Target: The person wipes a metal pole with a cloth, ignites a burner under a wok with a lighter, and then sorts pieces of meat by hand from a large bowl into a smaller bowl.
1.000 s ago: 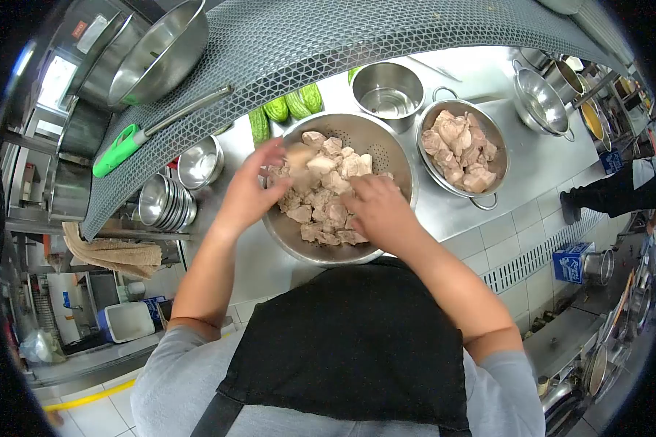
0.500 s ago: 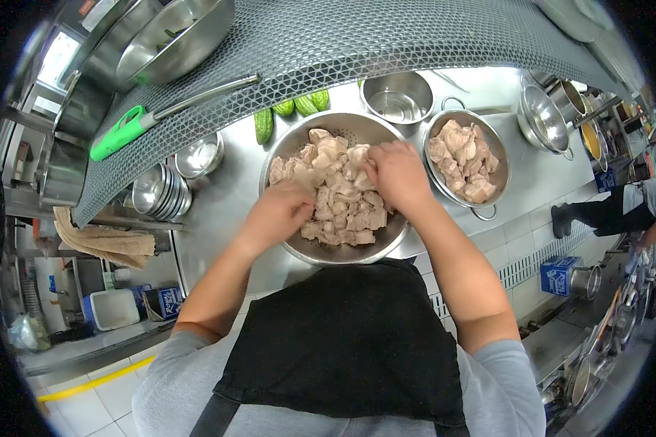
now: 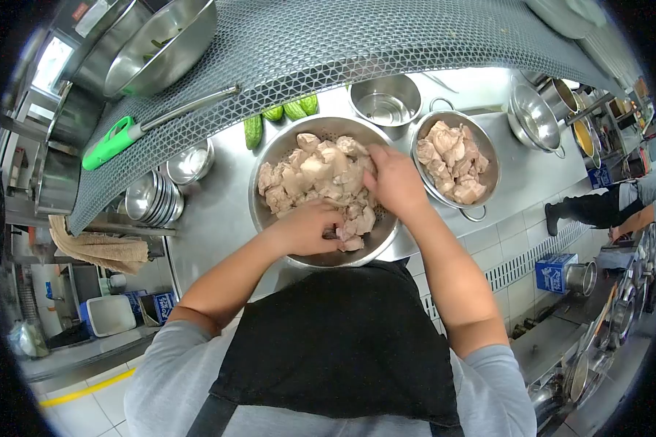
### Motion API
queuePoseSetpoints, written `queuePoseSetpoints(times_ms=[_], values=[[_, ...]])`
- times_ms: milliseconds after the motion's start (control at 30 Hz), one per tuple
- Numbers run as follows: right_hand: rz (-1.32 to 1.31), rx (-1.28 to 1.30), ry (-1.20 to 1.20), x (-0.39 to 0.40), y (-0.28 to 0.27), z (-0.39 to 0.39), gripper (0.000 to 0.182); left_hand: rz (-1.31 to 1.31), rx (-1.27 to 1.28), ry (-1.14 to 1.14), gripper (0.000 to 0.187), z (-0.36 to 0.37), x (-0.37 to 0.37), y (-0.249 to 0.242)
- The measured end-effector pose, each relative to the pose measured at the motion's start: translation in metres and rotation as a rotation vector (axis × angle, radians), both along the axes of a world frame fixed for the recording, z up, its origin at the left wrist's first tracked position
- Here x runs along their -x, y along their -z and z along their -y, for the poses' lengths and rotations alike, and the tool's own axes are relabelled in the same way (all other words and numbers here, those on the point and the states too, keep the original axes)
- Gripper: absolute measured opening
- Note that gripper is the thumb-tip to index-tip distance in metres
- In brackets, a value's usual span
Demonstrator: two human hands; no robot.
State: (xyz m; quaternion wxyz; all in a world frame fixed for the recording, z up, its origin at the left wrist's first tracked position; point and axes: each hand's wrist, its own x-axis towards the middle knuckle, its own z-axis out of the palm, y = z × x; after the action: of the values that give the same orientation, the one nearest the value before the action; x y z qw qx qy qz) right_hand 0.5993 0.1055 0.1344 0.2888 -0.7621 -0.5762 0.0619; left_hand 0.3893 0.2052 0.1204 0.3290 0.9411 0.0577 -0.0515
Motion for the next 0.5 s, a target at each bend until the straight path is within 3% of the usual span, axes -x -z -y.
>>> queuePoseSetpoints(times_ms=[133,200,333,500], values=[[-0.056,-0.035,0.054,-0.011,-0.002,0.005,0.041,-0.082,0.012,-0.027,0.038,-0.002,0.003,-0.002],[0.138,-0.158,0.002,-0.012,0.0,0.009,0.038,-0.073,-0.083,-0.018,0.039,-0.002,0.001,-0.004],[0.038,-0.061,-0.087,-0.001,0.001,0.03,0.033,-0.028,-0.303,-0.022,0.039,0.006,0.006,0.003],[0.087,-0.076,-0.157,0.006,0.026,0.046,0.02,-0.176,-0.286,-0.016,0.032,0.004,0.01,0.006]])
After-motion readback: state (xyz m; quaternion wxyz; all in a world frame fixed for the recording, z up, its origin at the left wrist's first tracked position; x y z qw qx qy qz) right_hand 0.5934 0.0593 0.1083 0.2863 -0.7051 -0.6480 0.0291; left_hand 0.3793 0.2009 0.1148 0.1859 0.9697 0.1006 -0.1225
